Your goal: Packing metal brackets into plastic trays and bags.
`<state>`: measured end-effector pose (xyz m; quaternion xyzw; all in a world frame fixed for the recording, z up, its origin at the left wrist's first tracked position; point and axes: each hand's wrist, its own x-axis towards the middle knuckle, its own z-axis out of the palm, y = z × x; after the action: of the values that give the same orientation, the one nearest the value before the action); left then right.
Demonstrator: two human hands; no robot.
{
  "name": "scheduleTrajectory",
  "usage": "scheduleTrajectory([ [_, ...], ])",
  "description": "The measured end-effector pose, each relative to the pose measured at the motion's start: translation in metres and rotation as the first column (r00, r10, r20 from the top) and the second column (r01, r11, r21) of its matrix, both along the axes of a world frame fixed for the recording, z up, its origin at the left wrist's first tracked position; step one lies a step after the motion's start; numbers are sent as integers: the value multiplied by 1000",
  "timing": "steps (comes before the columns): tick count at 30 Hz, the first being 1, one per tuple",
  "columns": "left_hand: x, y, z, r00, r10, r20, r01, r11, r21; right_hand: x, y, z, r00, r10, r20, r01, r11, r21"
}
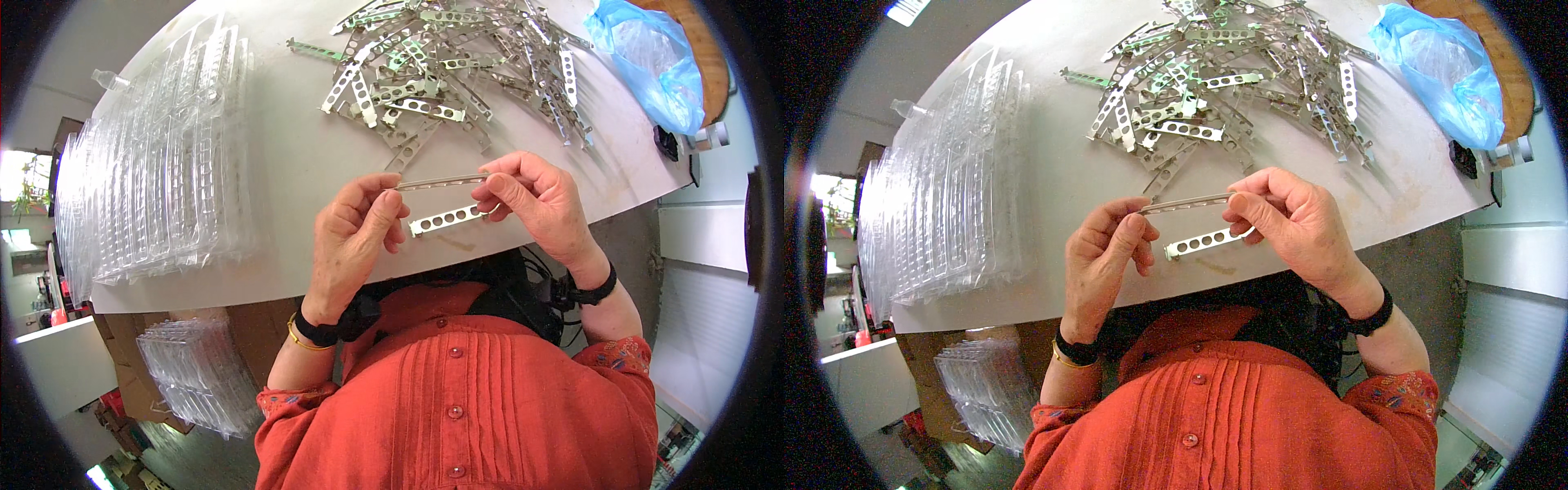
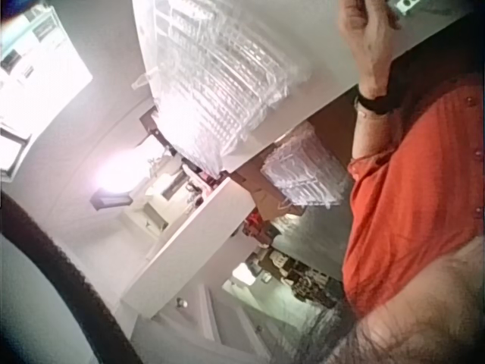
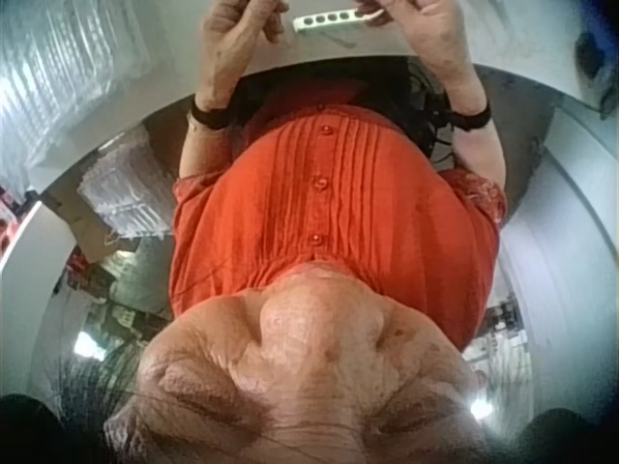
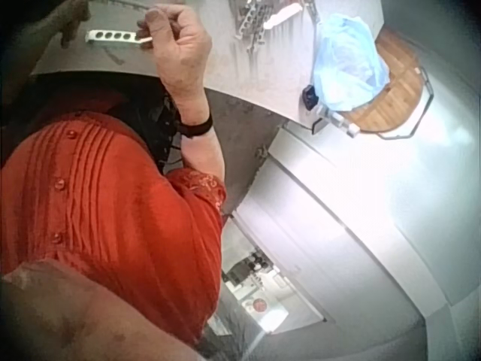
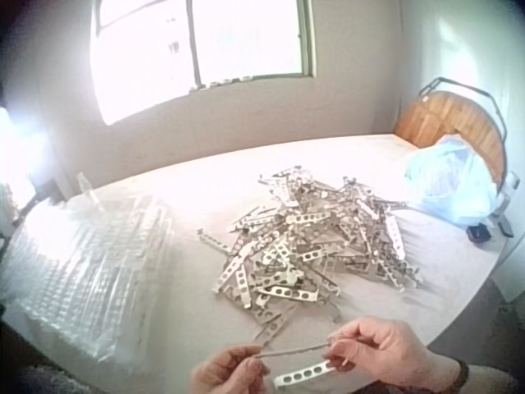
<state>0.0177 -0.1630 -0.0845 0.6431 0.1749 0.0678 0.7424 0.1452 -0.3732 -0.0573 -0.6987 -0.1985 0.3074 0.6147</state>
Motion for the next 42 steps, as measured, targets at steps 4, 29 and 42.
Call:
scheduleTrajectory([
  [4, 1, -2, 5, 999, -49, -12, 48, 995, -86, -1, -3, 1, 989, -49, 141, 52, 999, -15],
  [29, 0, -8, 0, 996, -78, 37, 83, 986, -147, 5, -15, -3, 997, -18, -71, 17, 1000, -5],
  [42, 3, -2, -9, 997, -80, -4, 78, 982, -173, 9, -3, -3, 997, -72, -25, 71, 995, -66],
])
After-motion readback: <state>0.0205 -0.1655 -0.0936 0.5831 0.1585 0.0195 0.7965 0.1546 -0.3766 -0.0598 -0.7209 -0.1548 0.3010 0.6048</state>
